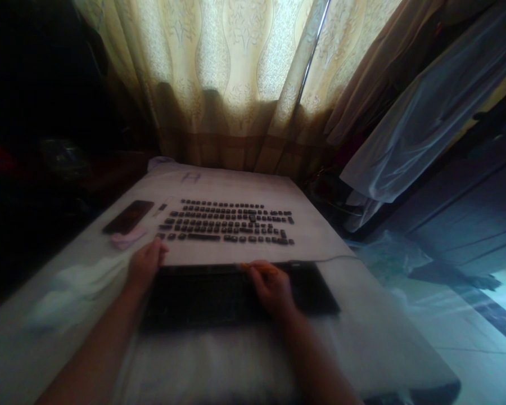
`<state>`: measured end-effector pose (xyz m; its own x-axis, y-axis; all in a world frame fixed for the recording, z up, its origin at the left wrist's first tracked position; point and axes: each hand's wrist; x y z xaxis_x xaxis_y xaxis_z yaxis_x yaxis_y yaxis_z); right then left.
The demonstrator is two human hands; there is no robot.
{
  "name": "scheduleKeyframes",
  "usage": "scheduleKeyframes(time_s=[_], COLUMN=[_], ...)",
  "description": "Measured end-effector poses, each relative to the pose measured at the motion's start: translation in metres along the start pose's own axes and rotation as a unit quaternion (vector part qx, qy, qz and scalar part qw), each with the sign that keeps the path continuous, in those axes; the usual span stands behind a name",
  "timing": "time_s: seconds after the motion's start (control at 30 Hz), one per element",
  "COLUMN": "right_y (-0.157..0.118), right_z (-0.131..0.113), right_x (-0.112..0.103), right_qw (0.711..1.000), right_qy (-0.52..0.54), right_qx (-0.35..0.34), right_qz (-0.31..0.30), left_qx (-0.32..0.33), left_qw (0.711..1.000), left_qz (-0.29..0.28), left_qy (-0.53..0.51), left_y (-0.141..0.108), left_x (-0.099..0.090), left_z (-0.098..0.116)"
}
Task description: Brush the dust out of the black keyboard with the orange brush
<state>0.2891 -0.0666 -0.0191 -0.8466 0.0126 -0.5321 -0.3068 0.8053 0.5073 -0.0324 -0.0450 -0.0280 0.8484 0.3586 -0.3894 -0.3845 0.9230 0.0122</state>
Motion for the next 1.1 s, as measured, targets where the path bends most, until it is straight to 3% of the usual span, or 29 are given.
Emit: scheduleKeyframes(time_s=[0.3, 1.1], right_y=[-0.0016, -0.0013], right_z=[-0.0006, -0.0023], right_x=[0.0014, 0.0057], right_qw=[0.999, 0.998], right_qy=[0.036, 0.029], right_qx=[-0.004, -0.026], right_qz=[0.01, -0.046], left_qx=[0.001, -0.008], left_qw=[1.0, 1.0], left_qz=[-0.003, -0.007], left_qy=[-0.009, -0.022], left_y=[-0.002, -0.0038], left_x=[0.0007, 0.0012], left_z=[0.0045, 0.0068])
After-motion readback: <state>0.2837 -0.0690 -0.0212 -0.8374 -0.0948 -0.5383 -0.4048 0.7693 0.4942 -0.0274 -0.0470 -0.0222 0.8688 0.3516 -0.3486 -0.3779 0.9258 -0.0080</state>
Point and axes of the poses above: each hand's wrist, its own y-axis towards the middle knuckle, its own x-axis out of the palm, z = x × y, and after that the axes turned 13 degrees about -z, right-handed
